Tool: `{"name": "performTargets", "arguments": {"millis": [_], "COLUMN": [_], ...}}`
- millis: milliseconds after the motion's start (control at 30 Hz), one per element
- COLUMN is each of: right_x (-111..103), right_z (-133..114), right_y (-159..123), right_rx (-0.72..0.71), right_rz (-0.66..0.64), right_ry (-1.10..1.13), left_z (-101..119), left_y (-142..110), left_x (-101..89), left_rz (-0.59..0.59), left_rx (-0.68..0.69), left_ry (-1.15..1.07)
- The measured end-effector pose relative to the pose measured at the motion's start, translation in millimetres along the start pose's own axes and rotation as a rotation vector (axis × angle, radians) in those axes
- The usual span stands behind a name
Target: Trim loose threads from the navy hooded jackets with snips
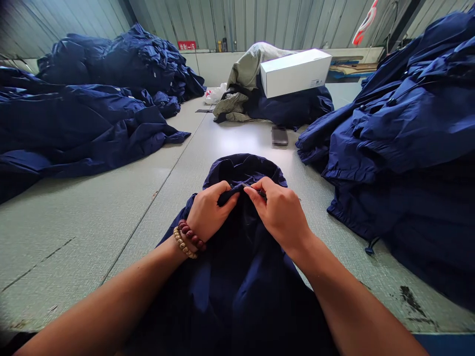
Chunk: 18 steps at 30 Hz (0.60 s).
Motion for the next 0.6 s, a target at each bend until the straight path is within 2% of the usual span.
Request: {"name": "performTargets", "arguments": {"millis": [100,333,600], "right_x": [-3.0,1.5,-0.6], "right_z": [0.6,-0.6,-0.3], "right_y": [-0.4,-1.0,-0.9], "right_rx": [0.009,-0.019,-0.013], "right_rz": [0.032,-0.019,-0.003], "right_ry": [-0.002,0.005,-0.007], "left_z": [0.3,0.7,2.2], "left_y": [0.3,0.2,-0.3], "left_x": [-1.2,-1.5,-1.7], "left_rz": [0.008,0.035,0.047], "left_rx": [0.002,0.022,0.043], "left_ry": [-0.001,0.047,0.113]}}
Point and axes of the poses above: each hand's wrist, its own y-axis towards the middle knuckle, its own x-axis out of the palm, z = x × y, the point moved 5 cm from there along y, towards the middle knuckle, and after that the axes turned 7 degrees about -x, right-handed, at the moved point
